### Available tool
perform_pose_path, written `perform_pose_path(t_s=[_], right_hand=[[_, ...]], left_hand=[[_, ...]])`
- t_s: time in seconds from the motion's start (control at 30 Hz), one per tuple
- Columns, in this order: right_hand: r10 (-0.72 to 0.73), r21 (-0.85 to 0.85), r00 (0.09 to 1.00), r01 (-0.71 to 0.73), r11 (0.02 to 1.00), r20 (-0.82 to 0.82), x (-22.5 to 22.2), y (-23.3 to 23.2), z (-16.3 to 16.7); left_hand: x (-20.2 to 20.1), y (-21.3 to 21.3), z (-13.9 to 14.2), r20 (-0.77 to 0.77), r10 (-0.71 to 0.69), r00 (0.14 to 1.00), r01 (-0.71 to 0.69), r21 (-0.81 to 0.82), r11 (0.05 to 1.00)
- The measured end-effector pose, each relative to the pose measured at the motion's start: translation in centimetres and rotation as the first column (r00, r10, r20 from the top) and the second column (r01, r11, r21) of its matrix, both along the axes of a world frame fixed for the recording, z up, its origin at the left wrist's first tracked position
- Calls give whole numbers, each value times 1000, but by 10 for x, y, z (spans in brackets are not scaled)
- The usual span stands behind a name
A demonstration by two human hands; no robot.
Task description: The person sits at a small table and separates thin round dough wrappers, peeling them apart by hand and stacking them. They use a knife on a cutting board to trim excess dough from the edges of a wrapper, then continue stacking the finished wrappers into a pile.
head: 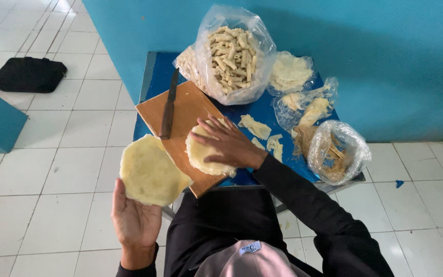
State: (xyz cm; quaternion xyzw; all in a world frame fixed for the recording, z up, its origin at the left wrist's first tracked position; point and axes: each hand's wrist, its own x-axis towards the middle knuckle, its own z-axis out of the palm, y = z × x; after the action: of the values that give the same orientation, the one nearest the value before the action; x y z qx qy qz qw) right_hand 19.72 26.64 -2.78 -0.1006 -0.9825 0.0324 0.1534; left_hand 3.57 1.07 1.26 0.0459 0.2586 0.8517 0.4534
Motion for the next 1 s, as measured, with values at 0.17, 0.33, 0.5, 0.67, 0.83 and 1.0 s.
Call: perform_pose_path(t_s=[0.17,0.33,0.5,0.67,0.83,1.0], right_hand=[[21,-25,998,-19,1000,57,-4,-1,-6],[-12,-386,903,-172,906,-429,16,-22,43],[-163,-430,850,-81,899,-501,21,-112,63],[-180,-340,786,-40,940,-591,22,-133,67],[-290,-532,757,-89,842,-585,31,-130,70],[-334,-616,777,-87,783,-534,38,-135,69]], left_hand=[[14,14,5,56,-79,995,74,87,993],[39,34,1,22,-174,985,169,140,976],[67,52,-22,17,-300,954,285,269,920],[78,55,-39,-34,-350,936,341,337,878],[89,52,-27,-163,-312,936,347,279,895],[95,49,-6,-436,-307,846,422,196,885]])
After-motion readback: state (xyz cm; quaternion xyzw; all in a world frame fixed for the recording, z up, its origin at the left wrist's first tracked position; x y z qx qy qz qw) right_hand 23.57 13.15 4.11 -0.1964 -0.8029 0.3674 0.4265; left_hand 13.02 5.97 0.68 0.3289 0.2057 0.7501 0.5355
